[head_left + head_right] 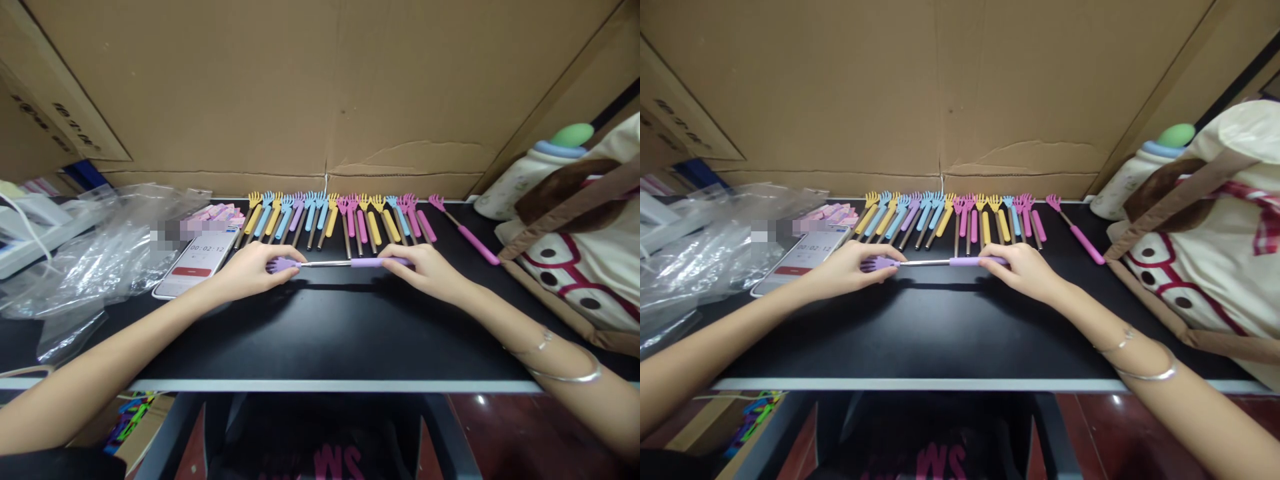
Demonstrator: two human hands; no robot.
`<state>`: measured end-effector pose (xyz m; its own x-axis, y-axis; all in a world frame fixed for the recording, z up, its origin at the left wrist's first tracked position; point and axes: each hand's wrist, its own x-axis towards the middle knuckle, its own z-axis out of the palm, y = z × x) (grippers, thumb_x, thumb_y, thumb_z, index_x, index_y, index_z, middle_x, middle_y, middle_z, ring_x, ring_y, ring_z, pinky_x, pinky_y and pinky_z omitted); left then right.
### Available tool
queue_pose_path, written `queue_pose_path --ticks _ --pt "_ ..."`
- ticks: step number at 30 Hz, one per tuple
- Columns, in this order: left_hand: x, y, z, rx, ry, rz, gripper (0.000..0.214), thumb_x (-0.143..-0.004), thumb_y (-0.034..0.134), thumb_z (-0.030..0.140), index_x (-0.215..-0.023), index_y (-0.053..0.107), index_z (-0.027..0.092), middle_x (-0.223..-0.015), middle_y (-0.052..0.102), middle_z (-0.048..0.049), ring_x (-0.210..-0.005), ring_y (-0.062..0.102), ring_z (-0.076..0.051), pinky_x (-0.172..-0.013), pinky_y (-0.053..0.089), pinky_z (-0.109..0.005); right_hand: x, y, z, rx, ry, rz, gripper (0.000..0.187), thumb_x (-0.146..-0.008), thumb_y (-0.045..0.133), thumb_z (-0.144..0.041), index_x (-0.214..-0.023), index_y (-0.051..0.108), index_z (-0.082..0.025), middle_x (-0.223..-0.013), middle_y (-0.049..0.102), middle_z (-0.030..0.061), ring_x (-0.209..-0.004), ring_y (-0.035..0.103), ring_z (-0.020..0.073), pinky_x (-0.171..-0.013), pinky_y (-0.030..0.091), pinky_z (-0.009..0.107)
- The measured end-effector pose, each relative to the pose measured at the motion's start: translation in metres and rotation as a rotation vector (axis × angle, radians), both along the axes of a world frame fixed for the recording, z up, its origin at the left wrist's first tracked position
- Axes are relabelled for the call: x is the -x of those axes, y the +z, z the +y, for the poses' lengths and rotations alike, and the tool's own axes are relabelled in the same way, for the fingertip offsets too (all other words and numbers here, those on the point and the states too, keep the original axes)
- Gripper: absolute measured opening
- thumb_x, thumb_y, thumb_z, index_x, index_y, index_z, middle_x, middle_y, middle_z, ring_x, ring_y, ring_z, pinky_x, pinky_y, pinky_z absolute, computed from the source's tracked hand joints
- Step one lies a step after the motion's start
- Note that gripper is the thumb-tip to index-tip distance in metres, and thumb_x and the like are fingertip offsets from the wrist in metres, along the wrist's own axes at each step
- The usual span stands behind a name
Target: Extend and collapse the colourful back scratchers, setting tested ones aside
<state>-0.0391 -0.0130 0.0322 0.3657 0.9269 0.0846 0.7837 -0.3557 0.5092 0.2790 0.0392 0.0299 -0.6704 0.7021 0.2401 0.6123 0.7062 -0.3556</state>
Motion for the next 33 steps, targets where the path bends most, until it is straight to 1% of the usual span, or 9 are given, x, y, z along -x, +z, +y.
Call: queue_pose_path --ticks 6,13,21,25,30,33 --pt "0.0012 0.0040 0.0006 0.058 -0.030 0.045 0.030 -0.083 0.051 0.038 -0.102 0.067 0.022 -0.062 0.063 0.0029 -0.055 0.052 -0.012 -0.055 0.033 -0.022 0.0024 0.0022 -0.0023 0.039 0.004 -0.007 0.033 -0.091 0.043 -0.043 -0.084 0.064 -0.018 -0.059 0.057 -0.0014 -0.049 0.048 0.0099 -0.052 0.033 0.022" --pt "-0.0006 0.0041 -0.0001 0.119 -0.016 0.048 0.030 -0.084 0.050 0.038 -0.104 0.066 0.022 -0.064 0.066 0.0029 -0.058 0.055 -0.013 -0.059 0.035 -0.023 0.0026 0.0011 -0.0025 0.053 -0.001 -0.024 0.033 -0.091 0.043 -0.045 -0.083 0.063 -0.019 -0.060 0.057 -0.0014 -0.050 0.049 0.0108 -0.054 0.034 0.022" --pt "-0.0009 0.0048 -0.0001 0.143 -0.025 0.053 0.030 -0.086 0.050 0.041 -0.104 0.065 0.023 -0.065 0.066 0.0037 -0.058 0.056 -0.013 -0.060 0.036 -0.023 0.0022 0.0007 -0.0025 0.064 0.002 -0.043 0.034 -0.091 0.043 -0.046 -0.083 0.062 -0.020 -0.061 0.058 -0.0007 -0.052 0.051 0.0117 -0.055 0.035 0.023" --pt "0.0003 0.0043 0.0000 0.167 -0.051 0.029 0.028 -0.086 0.050 0.040 -0.104 0.064 0.022 -0.066 0.066 0.0038 -0.060 0.057 -0.012 -0.061 0.038 -0.023 0.0017 0.0007 -0.0024 0.066 0.009 -0.051 0.034 -0.091 0.042 -0.047 -0.085 0.062 -0.020 -0.060 0.057 -0.0007 -0.052 0.051 0.0118 -0.055 0.035 0.023" --pt "0.0043 0.0052 0.0022 0.241 -0.136 -0.074 0.030 -0.088 0.050 0.039 -0.108 0.061 0.020 -0.066 0.064 0.0032 -0.061 0.057 -0.011 -0.063 0.041 -0.022 0.0027 0.0027 -0.0045 0.066 0.017 -0.049 0.029 -0.086 0.050 -0.046 -0.086 0.062 -0.020 -0.058 0.056 -0.0021 -0.049 0.049 0.0110 -0.052 0.033 0.022" --pt "0.0062 0.0062 0.0034 0.279 -0.160 -0.114 0.031 -0.089 0.049 0.041 -0.108 0.061 0.019 -0.069 0.063 0.0021 -0.063 0.057 -0.011 -0.064 0.042 -0.022 0.0035 0.0034 -0.0060 0.055 0.015 -0.038 0.027 -0.087 0.050 -0.044 -0.085 0.062 -0.020 -0.059 0.058 -0.0021 -0.049 0.050 0.0106 -0.052 0.033 0.021"
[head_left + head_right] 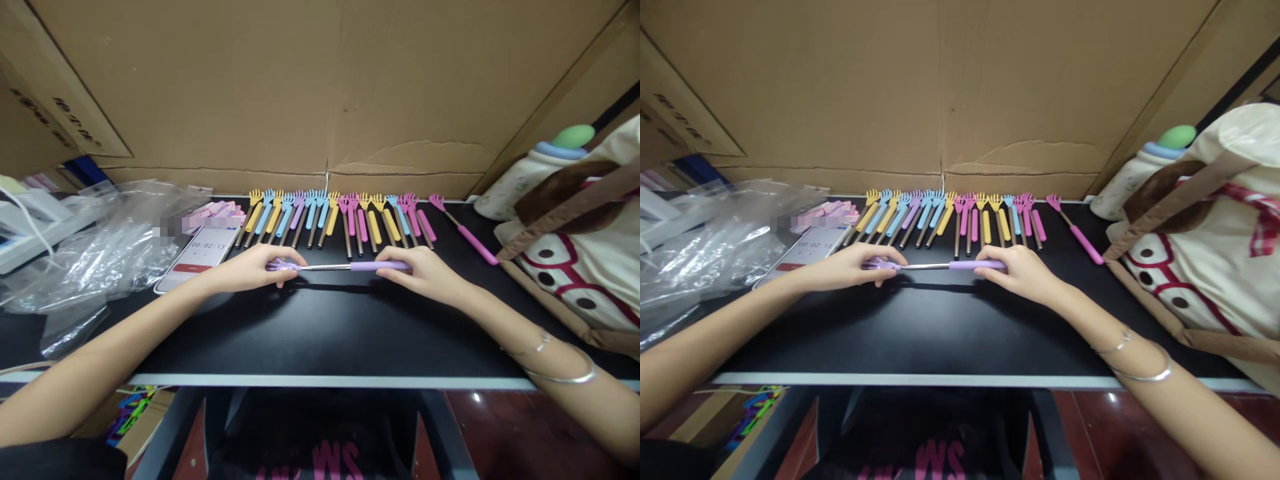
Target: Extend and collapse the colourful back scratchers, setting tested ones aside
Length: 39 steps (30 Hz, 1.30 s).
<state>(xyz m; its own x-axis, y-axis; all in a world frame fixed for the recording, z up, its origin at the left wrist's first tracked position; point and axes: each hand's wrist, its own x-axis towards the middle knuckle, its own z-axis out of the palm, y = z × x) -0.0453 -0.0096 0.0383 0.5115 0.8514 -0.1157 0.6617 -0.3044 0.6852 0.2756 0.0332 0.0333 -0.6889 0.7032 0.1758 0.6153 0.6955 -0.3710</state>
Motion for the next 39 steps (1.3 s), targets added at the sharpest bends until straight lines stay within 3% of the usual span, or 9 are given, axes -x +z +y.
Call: queue_pose_path --ticks 14,23,30,39 --pt "0.004 0.005 0.003 0.149 -0.049 -0.032 0.039 -0.088 0.049 0.048 -0.110 0.062 0.018 -0.066 0.057 0.0014 -0.063 0.052 -0.012 -0.052 0.033 -0.019 0.000 0.000 -0.005 -0.164 0.016 0.013 0.031 -0.089 0.049 -0.046 -0.086 0.066 -0.020 -0.062 0.064 -0.0010 -0.049 0.052 0.0100 -0.053 0.034 0.022" --pt "0.004 -0.001 0.003 0.061 -0.025 -0.062 0.037 -0.088 0.050 0.046 -0.107 0.064 0.017 -0.063 0.058 0.0025 -0.064 0.054 -0.012 -0.066 0.040 -0.023 -0.002 -0.004 -0.005 -0.226 0.013 -0.034 0.030 -0.092 0.046 -0.046 -0.091 0.066 -0.022 -0.069 0.069 -0.0005 -0.052 0.056 0.0107 -0.055 0.036 0.023" --pt "-0.003 0.001 -0.003 -0.030 0.122 -0.010 0.033 -0.084 0.054 0.043 -0.100 0.066 0.018 -0.061 0.061 0.0019 -0.055 0.054 -0.012 -0.059 0.042 -0.023 0.000 -0.005 -0.007 -0.227 -0.013 -0.024 0.031 -0.092 0.045 -0.047 -0.089 0.064 -0.023 -0.064 0.067 -0.0011 -0.049 0.054 0.0111 -0.053 0.035 0.023" --pt "-0.007 -0.001 -0.006 -0.177 0.202 0.044 0.031 -0.083 0.054 0.040 -0.098 0.069 0.019 -0.067 0.066 -0.0008 -0.058 0.057 -0.013 -0.060 0.041 -0.024 0.002 -0.003 -0.010 -0.236 -0.053 0.011 0.029 -0.090 0.048 -0.045 -0.088 0.065 -0.022 -0.062 0.065 -0.0013 -0.049 0.053 0.0112 -0.054 0.035 0.024"
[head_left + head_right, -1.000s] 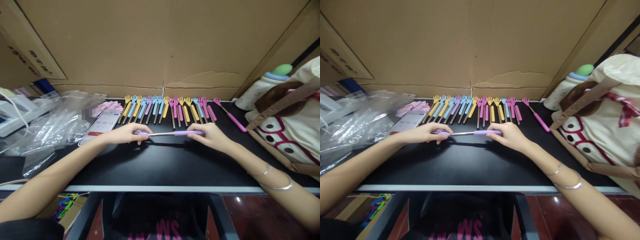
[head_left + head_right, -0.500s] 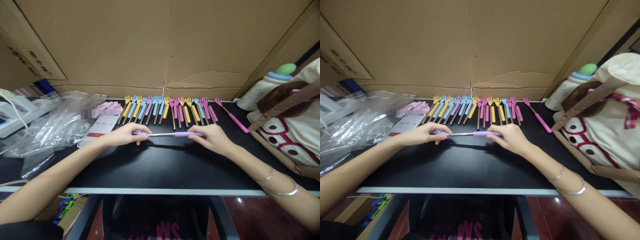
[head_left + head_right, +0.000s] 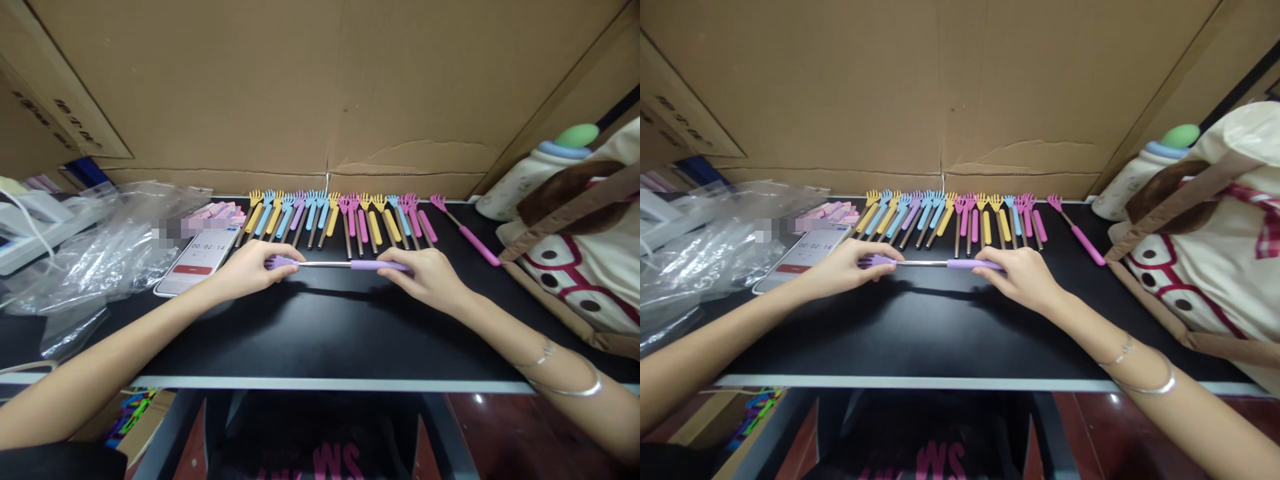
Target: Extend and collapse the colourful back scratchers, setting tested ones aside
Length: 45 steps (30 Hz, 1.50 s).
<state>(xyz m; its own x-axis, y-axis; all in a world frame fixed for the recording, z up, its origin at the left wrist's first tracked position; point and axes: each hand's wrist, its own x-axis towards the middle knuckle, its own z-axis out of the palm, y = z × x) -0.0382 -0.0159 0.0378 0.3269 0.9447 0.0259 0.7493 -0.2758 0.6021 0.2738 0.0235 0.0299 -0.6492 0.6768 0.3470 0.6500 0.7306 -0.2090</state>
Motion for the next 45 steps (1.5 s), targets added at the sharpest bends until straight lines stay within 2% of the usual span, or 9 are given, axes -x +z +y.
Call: queue_pose_path --ticks 9,19,26,29,33,35,38,42,45 --pt "0.000 -0.004 -0.001 -0.203 0.013 0.153 0.029 -0.085 0.054 0.040 -0.098 0.072 0.022 -0.067 0.067 0.0002 -0.054 0.049 -0.011 -0.058 0.034 -0.023 0.005 0.002 -0.001 0.163 -0.017 0.057 0.031 -0.089 0.047 -0.045 -0.084 0.066 -0.020 -0.055 0.056 -0.0023 -0.048 0.047 0.0109 -0.052 0.032 0.023" --pt "0.003 -0.010 -0.001 -0.451 -0.014 0.226 0.024 -0.088 0.052 0.039 -0.099 0.072 0.030 -0.085 0.074 0.0031 -0.061 0.061 -0.012 -0.061 0.038 -0.022 0.008 0.005 -0.001 0.254 -0.008 0.062 0.032 -0.088 0.045 -0.043 -0.075 0.061 -0.019 -0.056 0.054 -0.0023 -0.049 0.044 0.0101 -0.052 0.031 0.023" --pt "0.001 -0.011 -0.002 -0.482 0.003 0.231 0.025 -0.089 0.051 0.038 -0.098 0.072 0.028 -0.087 0.074 0.0021 -0.065 0.062 -0.012 -0.063 0.039 -0.022 0.008 0.004 -0.001 0.239 -0.019 0.037 0.034 -0.089 0.043 -0.044 -0.072 0.059 -0.019 -0.055 0.051 -0.0026 -0.049 0.044 0.0102 -0.053 0.031 0.023" --pt "0.000 -0.007 -0.004 -0.422 0.012 0.198 0.025 -0.087 0.052 0.038 -0.098 0.072 0.027 -0.087 0.073 0.0016 -0.065 0.060 -0.012 -0.063 0.038 -0.023 0.008 0.004 -0.002 0.214 -0.022 0.052 0.033 -0.089 0.044 -0.043 -0.074 0.061 -0.019 -0.055 0.052 -0.0027 -0.049 0.044 0.0098 -0.053 0.031 0.024" --pt "0.000 0.006 -0.006 -0.221 0.017 0.134 0.025 -0.085 0.055 0.039 -0.097 0.070 0.024 -0.077 0.070 0.0011 -0.060 0.056 -0.012 -0.060 0.037 -0.023 0.008 0.008 -0.004 0.212 -0.006 0.083 0.033 -0.089 0.046 -0.042 -0.075 0.064 -0.018 -0.055 0.053 -0.0030 -0.047 0.042 0.0091 -0.052 0.030 0.024" --pt "0.001 0.011 -0.006 -0.083 -0.024 0.058 0.027 -0.085 0.055 0.040 -0.100 0.068 0.022 -0.070 0.066 0.0017 -0.057 0.055 -0.012 -0.059 0.038 -0.023 0.008 0.010 -0.005 0.208 0.004 0.093 0.032 -0.089 0.047 -0.042 -0.076 0.065 -0.018 -0.055 0.053 -0.0030 -0.047 0.042 0.0090 -0.052 0.031 0.024" --pt "0.004 0.015 -0.003 0.102 -0.118 -0.074 0.031 -0.085 0.055 0.042 -0.105 0.064 0.021 -0.072 0.063 0.0023 -0.057 0.057 -0.010 -0.060 0.042 -0.022 0.009 0.014 -0.008 0.187 0.010 0.094 0.030 -0.089 0.048 -0.041 -0.078 0.065 -0.019 -0.055 0.053 -0.0028 -0.047 0.043 0.0093 -0.052 0.031 0.024" --pt "0.009 0.014 0.002 0.193 -0.197 -0.126 0.033 -0.086 0.054 0.047 -0.105 0.061 0.020 -0.077 0.062 0.0014 -0.061 0.058 -0.009 -0.065 0.044 -0.022 0.007 0.019 -0.011 0.184 0.019 0.114 0.027 -0.088 0.050 -0.042 -0.083 0.065 -0.020 -0.058 0.055 -0.0029 -0.048 0.042 0.0092 -0.052 0.032 0.024" --pt "0.013 0.016 0.005 0.239 -0.201 -0.135 0.033 -0.088 0.052 0.048 -0.106 0.057 0.021 -0.079 0.063 0.0007 -0.065 0.058 -0.010 -0.058 0.042 -0.020 0.005 0.021 -0.010 0.207 0.010 0.164 0.027 -0.087 0.052 -0.044 -0.089 0.065 -0.020 -0.060 0.053 -0.0029 -0.050 0.040 0.0089 -0.051 0.031 0.023"
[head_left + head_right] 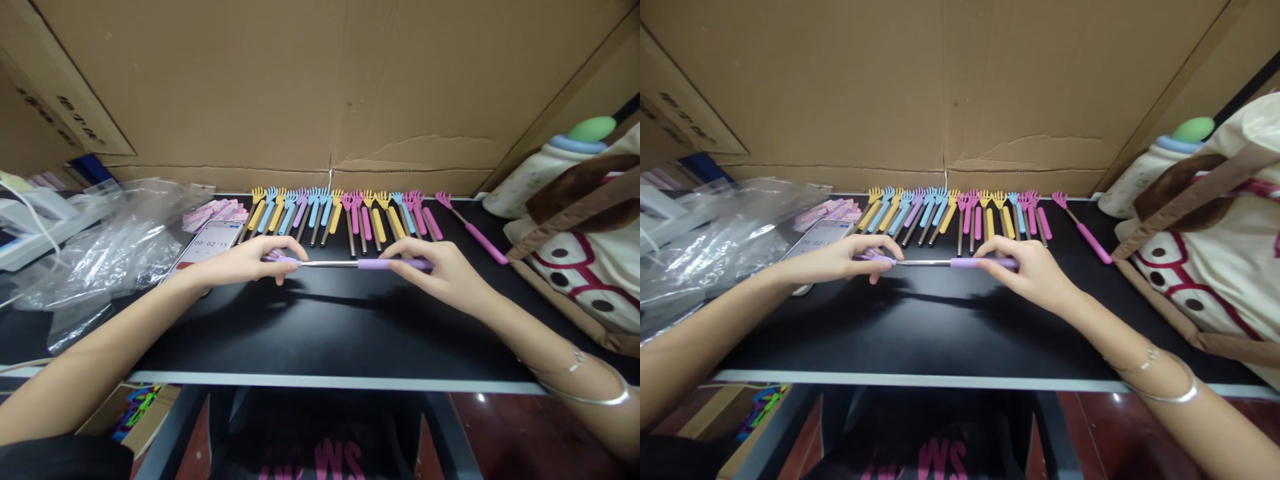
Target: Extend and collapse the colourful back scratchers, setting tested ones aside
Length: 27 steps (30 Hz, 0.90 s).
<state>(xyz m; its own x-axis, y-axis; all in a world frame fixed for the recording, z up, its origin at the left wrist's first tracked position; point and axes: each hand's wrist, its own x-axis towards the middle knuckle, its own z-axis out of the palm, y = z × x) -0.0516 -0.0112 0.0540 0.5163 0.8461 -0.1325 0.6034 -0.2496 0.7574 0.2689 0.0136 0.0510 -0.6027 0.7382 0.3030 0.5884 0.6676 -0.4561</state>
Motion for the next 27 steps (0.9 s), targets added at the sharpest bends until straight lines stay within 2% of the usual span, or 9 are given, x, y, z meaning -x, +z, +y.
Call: queue_pose_path --ticks 3,6,11,16,21,27 --pt "0.006 0.005 0.002 0.038 0.026 -0.003 0.032 -0.089 0.051 0.049 -0.106 0.053 0.021 -0.074 0.063 0.0008 -0.069 0.058 -0.012 -0.051 0.038 -0.017 -0.003 -0.001 0.004 0.038 -0.011 0.061 0.026 -0.086 0.055 -0.043 -0.092 0.064 -0.019 -0.060 0.047 -0.0036 -0.052 0.039 0.0091 -0.051 0.030 0.023" --pt "0.012 0.007 0.005 0.020 0.040 -0.019 0.032 -0.088 0.051 0.048 -0.106 0.051 0.021 -0.071 0.063 0.0009 -0.069 0.058 -0.012 -0.051 0.038 -0.016 -0.005 -0.003 0.009 0.081 -0.005 0.110 0.026 -0.086 0.056 -0.043 -0.092 0.063 -0.019 -0.062 0.044 -0.0038 -0.054 0.039 0.0093 -0.053 0.030 0.024" --pt "0.012 0.002 0.007 0.017 0.004 -0.018 0.029 -0.089 0.050 0.045 -0.103 0.052 0.020 -0.066 0.060 0.0020 -0.065 0.056 -0.010 -0.053 0.040 -0.017 -0.005 -0.007 0.013 0.176 0.048 0.161 0.026 -0.087 0.056 -0.042 -0.090 0.060 -0.017 -0.061 0.039 -0.0053 -0.053 0.036 0.0083 -0.052 0.029 0.024" --pt "0.007 -0.005 0.006 0.023 0.013 -0.011 0.030 -0.089 0.050 0.046 -0.103 0.054 0.020 -0.064 0.060 0.0024 -0.063 0.057 -0.010 -0.052 0.039 -0.017 -0.004 -0.010 0.013 0.423 0.088 0.240 0.028 -0.088 0.056 -0.044 -0.091 0.053 -0.017 -0.055 0.043 -0.0074 -0.045 0.036 0.0062 -0.046 0.027 0.023" --pt "0.002 -0.007 0.003 -0.115 0.041 0.011 0.027 -0.088 0.051 0.044 -0.099 0.056 0.019 -0.061 0.061 0.0035 -0.061 0.058 -0.010 -0.058 0.040 -0.019 -0.004 -0.014 0.015 0.614 0.132 0.274 0.029 -0.089 0.054 -0.046 -0.086 0.046 -0.018 -0.047 0.044 -0.0099 -0.037 0.034 0.0047 -0.042 0.024 0.022" --pt "-0.002 -0.012 0.002 -0.275 0.059 0.043 0.024 -0.089 0.051 0.042 -0.098 0.057 0.020 -0.066 0.066 0.0033 -0.064 0.062 -0.011 -0.069 0.042 -0.022 -0.006 -0.017 0.018 0.616 0.101 0.281 0.029 -0.090 0.052 -0.047 -0.086 0.045 -0.020 -0.044 0.043 -0.0106 -0.034 0.034 0.0052 -0.040 0.023 0.022"
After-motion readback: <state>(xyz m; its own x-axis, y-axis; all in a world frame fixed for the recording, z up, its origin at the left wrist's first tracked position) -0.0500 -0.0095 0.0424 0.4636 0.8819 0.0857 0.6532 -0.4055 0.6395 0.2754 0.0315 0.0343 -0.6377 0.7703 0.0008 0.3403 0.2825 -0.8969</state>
